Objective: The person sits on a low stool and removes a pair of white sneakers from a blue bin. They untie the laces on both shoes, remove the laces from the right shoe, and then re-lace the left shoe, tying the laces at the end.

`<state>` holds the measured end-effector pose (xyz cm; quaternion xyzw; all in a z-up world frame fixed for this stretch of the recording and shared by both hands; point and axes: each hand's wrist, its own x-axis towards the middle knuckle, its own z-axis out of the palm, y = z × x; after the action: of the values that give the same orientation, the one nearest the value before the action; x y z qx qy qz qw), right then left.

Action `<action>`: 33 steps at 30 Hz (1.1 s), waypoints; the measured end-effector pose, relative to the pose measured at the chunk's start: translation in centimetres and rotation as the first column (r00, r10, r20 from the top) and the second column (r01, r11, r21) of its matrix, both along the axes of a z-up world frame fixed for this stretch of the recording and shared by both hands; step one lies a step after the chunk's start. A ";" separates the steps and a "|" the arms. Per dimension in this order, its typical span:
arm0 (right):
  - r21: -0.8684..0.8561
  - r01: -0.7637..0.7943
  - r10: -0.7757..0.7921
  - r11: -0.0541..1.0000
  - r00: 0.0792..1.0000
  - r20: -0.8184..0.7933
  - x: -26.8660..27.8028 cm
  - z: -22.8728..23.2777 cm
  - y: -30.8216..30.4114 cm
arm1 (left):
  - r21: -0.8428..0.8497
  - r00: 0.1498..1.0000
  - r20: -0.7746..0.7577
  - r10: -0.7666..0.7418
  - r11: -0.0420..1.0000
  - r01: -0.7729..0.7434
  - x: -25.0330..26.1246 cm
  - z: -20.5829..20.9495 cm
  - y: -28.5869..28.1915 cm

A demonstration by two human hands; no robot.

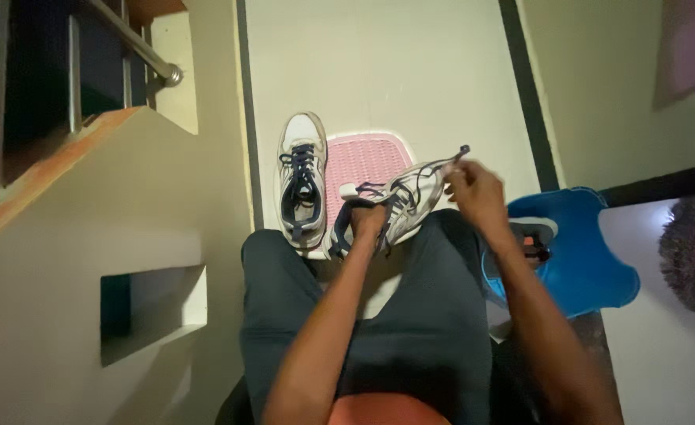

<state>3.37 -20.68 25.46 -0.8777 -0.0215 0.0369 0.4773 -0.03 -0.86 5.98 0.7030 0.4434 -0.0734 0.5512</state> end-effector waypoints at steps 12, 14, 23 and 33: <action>-0.191 -0.103 0.085 0.976 0.991 -0.098 -4.8 -5.8 3.7 | 0.079 0.993 0.106 -0.058 0.996 0.050 -0.1 -3.8 0.2; -0.106 -0.063 0.069 0.992 0.996 0.059 -4.8 -5.6 4.6 | 0.121 0.995 -0.030 -0.098 0.988 0.101 0.1 -3.5 0.5; -0.145 0.029 0.026 0.989 0.931 0.365 -3.3 1.1 1.7 | -0.081 0.997 -0.071 0.013 0.997 -0.019 -0.2 -2.3 0.1; 0.182 0.183 -0.243 0.966 0.884 0.399 -1.2 3.9 1.4 | 0.081 0.972 0.187 -0.143 0.988 0.130 0.8 -5.6 0.1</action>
<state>2.12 -19.24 29.39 -0.8268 -0.0287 -0.2059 0.5226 0.81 -0.77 0.40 0.7539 0.3408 -0.0276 0.5610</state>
